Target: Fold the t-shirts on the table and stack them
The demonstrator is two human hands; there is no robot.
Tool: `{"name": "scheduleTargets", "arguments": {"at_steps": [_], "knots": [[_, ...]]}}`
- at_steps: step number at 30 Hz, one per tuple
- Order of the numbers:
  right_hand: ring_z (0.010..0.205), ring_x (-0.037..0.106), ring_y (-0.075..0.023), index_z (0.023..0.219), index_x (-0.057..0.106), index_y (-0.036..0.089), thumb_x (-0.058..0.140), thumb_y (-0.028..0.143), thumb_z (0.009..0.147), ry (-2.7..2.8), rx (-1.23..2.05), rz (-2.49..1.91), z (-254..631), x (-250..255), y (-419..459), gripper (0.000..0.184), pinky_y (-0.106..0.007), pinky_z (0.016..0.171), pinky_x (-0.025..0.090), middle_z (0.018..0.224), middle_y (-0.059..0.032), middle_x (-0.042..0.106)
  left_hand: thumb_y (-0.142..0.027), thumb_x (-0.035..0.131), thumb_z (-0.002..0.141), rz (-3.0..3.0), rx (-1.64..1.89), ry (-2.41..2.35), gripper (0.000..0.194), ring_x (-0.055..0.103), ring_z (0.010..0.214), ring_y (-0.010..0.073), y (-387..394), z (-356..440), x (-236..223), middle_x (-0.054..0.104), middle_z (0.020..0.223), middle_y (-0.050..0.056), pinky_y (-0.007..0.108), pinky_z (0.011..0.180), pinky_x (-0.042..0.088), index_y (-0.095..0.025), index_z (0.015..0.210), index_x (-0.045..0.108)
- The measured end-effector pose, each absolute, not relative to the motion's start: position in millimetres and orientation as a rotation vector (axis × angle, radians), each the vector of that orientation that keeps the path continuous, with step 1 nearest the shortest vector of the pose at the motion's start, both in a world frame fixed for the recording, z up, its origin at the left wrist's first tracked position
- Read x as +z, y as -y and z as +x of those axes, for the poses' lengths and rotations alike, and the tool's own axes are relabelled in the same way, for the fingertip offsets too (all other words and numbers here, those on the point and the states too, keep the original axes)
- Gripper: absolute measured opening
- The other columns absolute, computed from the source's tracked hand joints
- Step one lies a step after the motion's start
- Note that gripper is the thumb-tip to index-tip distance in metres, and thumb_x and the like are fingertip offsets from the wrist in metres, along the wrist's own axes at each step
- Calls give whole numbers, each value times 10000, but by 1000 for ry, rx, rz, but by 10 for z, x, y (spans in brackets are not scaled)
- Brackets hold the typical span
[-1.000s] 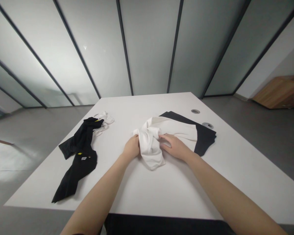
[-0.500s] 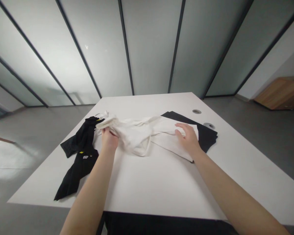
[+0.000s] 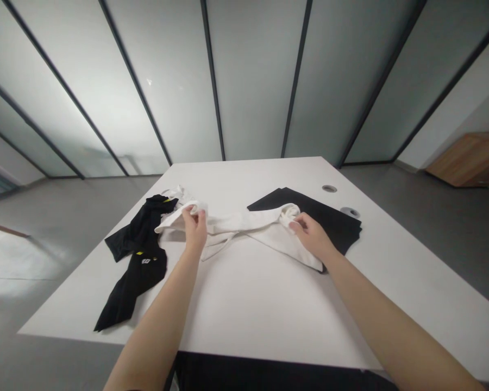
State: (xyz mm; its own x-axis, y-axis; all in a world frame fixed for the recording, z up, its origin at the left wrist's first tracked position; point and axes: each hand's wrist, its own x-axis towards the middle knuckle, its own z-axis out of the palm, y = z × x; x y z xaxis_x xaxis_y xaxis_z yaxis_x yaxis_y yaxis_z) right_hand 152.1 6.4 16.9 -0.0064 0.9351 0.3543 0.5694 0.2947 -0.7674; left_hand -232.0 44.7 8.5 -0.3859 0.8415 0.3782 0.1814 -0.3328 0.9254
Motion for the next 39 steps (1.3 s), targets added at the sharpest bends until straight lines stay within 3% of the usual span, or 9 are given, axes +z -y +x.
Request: {"name": "scheduleTargets", "arguments": {"at_steps": [5,8,13,15,18,22,28,35,39], "knots": [[693,585,-164,820,647,217,737,666,908,1952,1403,-883,1173,253,206,466,-282,655,489,774,-6,657,-562,869,753,2066,874,-1744,1056,569,1365,432,-230,-2122,91,599,1470,209,556,1145,420,-218,1608,354],[785,667,-188,891,719,193,748,699,895,2064,1726,-731,1087,234,251,507,-310,737,528,866,-62,739,-540,846,767,2174,483,-1911,1060,498,1424,479,-136,-2077,162,539,1583,186,626,1176,367,-298,1664,335],[1011,712,-283,973,745,226,599,539,1011,1912,945,-1223,1196,157,87,347,-439,921,559,1047,-105,779,-487,742,823,1991,322,-2251,931,451,1431,515,-86,-2016,255,489,1599,206,759,1124,335,-349,1661,360],[1270,640,-369,1112,771,245,642,447,975,1968,548,-1451,1289,106,22,276,-551,1096,481,1266,-123,757,-510,719,835,1866,326,-2384,921,445,1424,533,-85,-2022,272,489,1565,240,806,1088,322,-337,1662,353],[1534,396,-474,1401,713,272,696,389,932,2134,268,-1704,1389,14,-24,483,-668,1243,287,1593,-113,584,-579,701,851,1736,298,-2445,929,462,1406,546,-96,-2070,292,490,1524,278,824,1056,331,-295,1659,339],[1570,362,-456,1523,637,309,582,353,1012,2181,220,-1846,1401,-72,-71,516,-656,1274,247,1674,-66,504,-591,715,856,1794,323,-2365,757,535,1347,513,-126,-2155,313,561,1444,252,755,1037,398,-264,1499,485],[1534,419,-448,1488,663,289,529,338,1031,2005,130,-1964,1507,-141,-222,480,-684,1241,293,1648,-95,534,-452,783,818,2032,518,-2109,384,664,1059,335,-192,-2277,280,703,1084,120,423,896,486,-231,1068,592],[1465,449,-505,1394,716,203,552,339,992,1682,-41,-2001,1735,-132,-251,455,-758,1177,306,1527,-180,626,-404,845,715,2268,746,-1510,380,572,818,210,-203,-2185,213,608,834,-5,309,752,413,-239,860,535],[1289,622,-372,1399,699,223,539,453,1027,1807,259,-1462,1454,-3,-111,467,-570,1100,483,1376,-171,705,-439,820,771,2150,778,-1126,373,508,776,161,-100,-1967,280,567,860,-19,282,714,399,-223,881,536]]}}
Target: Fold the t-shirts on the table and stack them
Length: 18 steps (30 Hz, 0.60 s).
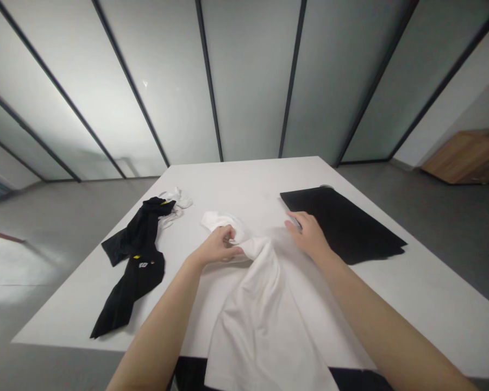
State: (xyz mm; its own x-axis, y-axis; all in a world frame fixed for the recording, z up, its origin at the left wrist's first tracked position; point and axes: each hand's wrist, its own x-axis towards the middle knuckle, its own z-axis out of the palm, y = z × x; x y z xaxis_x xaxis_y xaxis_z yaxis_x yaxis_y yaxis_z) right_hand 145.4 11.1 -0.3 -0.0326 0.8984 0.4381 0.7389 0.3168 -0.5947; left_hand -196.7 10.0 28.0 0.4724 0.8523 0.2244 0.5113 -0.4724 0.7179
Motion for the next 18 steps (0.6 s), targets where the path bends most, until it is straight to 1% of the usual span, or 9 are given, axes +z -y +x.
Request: {"name": "scheduleTargets", "arguments": {"at_steps": [2,5,6,8,10,12,14,16,18], "knots": [[1166,694,-319,1513,611,246,557,512,1025,1903,599,-1218,1206,35,11,558,-470,956,569,1354,-151,719,-428,778,834,2068,804,-1008,324,497,770,147,-40,-1849,306,556,865,-23,272,710,398,-218,905,542],[1197,694,-327,1649,444,248,802,525,856,2071,817,-1092,866,45,184,914,-458,990,550,1442,-154,684,-417,725,901,1929,893,-930,282,450,699,124,40,-1701,305,515,807,-42,255,653,366,-220,902,523],[1184,698,-334,1641,454,248,852,497,805,2100,820,-1116,790,42,219,959,-457,987,545,1418,-151,701,-429,716,917,1890,938,-913,292,432,680,119,67,-1664,302,499,788,-46,251,635,353,-222,888,512],[1137,711,-332,1564,550,248,884,433,761,2143,801,-1150,707,38,244,890,-440,969,541,1347,-133,742,-460,706,944,1843,1027,-869,325,417,670,116,131,-1614,313,482,773,-44,248,622,345,-221,865,500],[1091,725,-320,1424,667,250,857,388,782,2178,775,-1146,702,36,224,684,-409,943,537,1270,-109,777,-476,689,977,1830,1044,-789,315,448,687,118,206,-1587,354,513,803,-25,248,637,374,-216,900,529],[1040,739,-316,1256,751,248,803,364,826,2208,749,-1163,737,32,193,448,-385,902,535,1188,-98,805,-480,661,1010,1826,972,-673,281,553,771,142,274,-1573,412,609,928,28,267,700,451,-216,1067,586],[968,749,-317,1100,790,248,730,336,871,2199,743,-1227,779,22,172,253,-374,849,531,1084,-94,824,-484,646,1026,1807,885,-607,391,658,957,199,303,-1566,451,674,1145,102,319,823,527,-244,1321,559],[923,751,-316,1034,798,256,659,315,905,2111,799,-1271,809,6,158,199,-379,829,532,1017,-83,829,-499,652,1020,1783,874,-672,575,679,1155,251,271,-1564,438,657,1341,149,370,944,551,-285,1511,443],[1005,743,-322,1071,794,265,619,322,921,1930,889,-1232,828,-15,136,237,-405,895,541,1050,-67,829,-521,648,1013,1766,953,-859,684,654,1279,278,182,-1573,363,604,1468,176,405,1018,548,-287,1585,356]]}}
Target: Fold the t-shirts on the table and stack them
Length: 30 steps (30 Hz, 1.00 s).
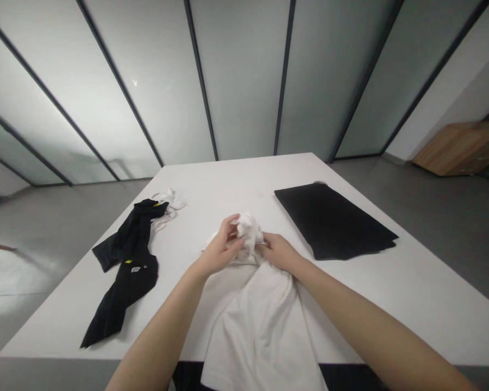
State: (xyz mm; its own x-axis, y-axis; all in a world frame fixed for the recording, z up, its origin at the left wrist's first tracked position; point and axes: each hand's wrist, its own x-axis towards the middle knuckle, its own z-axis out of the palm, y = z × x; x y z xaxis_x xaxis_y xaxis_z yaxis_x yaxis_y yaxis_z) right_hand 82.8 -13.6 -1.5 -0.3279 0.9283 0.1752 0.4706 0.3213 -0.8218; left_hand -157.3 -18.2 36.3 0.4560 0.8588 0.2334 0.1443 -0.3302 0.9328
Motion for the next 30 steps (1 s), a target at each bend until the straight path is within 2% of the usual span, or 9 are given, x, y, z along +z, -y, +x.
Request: {"name": "scheduleTargets", "arguments": {"at_steps": [3,5,8,12,17,21,25,27,30], "knots": [[1157,705,-330,1165,766,276,635,404,910,1516,1023,-1168,857,-50,68,314,-437,995,542,1135,-52,817,-509,568,1039,1754,1066,-1214,647,614,1363,303,11,-1609,188,517,1585,218,478,1084,527,-238,1586,352],[1109,722,-326,1226,731,298,641,498,909,1233,1136,-1152,886,-60,10,385,-437,957,569,1121,-49,814,-461,530,1050,1798,1036,-1420,550,616,1357,319,-70,-1631,87,542,1567,224,521,1114,501,-210,1530,439],[1005,747,-322,1325,662,325,577,673,925,1018,1280,-1081,922,-21,-44,537,-452,872,600,1103,-61,806,-437,618,997,1928,918,-1553,465,613,1342,345,-88,-1601,3,646,1441,197,543,1160,451,-192,1391,581],[1045,748,-319,1381,627,298,454,796,939,1101,1536,-972,882,80,32,689,-476,907,588,1150,-96,795,-533,762,896,1906,810,-1313,524,652,1246,339,66,-1402,-39,717,1297,152,513,1106,493,-201,1282,643],[1125,732,-322,1255,693,272,592,774,887,1220,1843,-790,782,115,236,630,-474,998,554,1163,-115,797,-523,882,785,1365,1131,-982,841,666,1268,306,277,-1082,-71,671,1418,164,436,1058,541,-211,1472,510],[1221,700,-317,1218,710,269,642,740,860,1248,1904,-664,864,164,270,595,-473,1057,524,1271,-125,771,-450,917,729,1088,1214,-969,854,720,1176,331,242,-1016,-12,727,1332,162,465,997,579,-210,1457,542],[1116,734,-289,1213,697,281,585,678,911,1044,1803,-735,1019,161,141,511,-477,986,559,1216,-104,779,-505,703,934,1188,1353,-1138,689,716,1222,304,40,-1190,188,716,1379,147,456,1016,590,-239,1530,483],[968,743,-262,1132,698,282,596,609,918,936,1664,-844,1077,109,42,404,-431,866,586,1059,-76,786,-429,536,1045,1338,1492,-1405,611,671,1318,265,-85,-1374,353,678,1444,134,433,1074,569,-277,1610,360],[800,701,-227,1013,682,280,643,516,884,831,1518,-954,1117,26,-82,271,-351,697,562,880,-39,740,-312,482,1067,1429,1755,-1832,697,517,1500,250,-238,-1768,671,543,1598,156,463,1227,451,-277,1670,132]]}}
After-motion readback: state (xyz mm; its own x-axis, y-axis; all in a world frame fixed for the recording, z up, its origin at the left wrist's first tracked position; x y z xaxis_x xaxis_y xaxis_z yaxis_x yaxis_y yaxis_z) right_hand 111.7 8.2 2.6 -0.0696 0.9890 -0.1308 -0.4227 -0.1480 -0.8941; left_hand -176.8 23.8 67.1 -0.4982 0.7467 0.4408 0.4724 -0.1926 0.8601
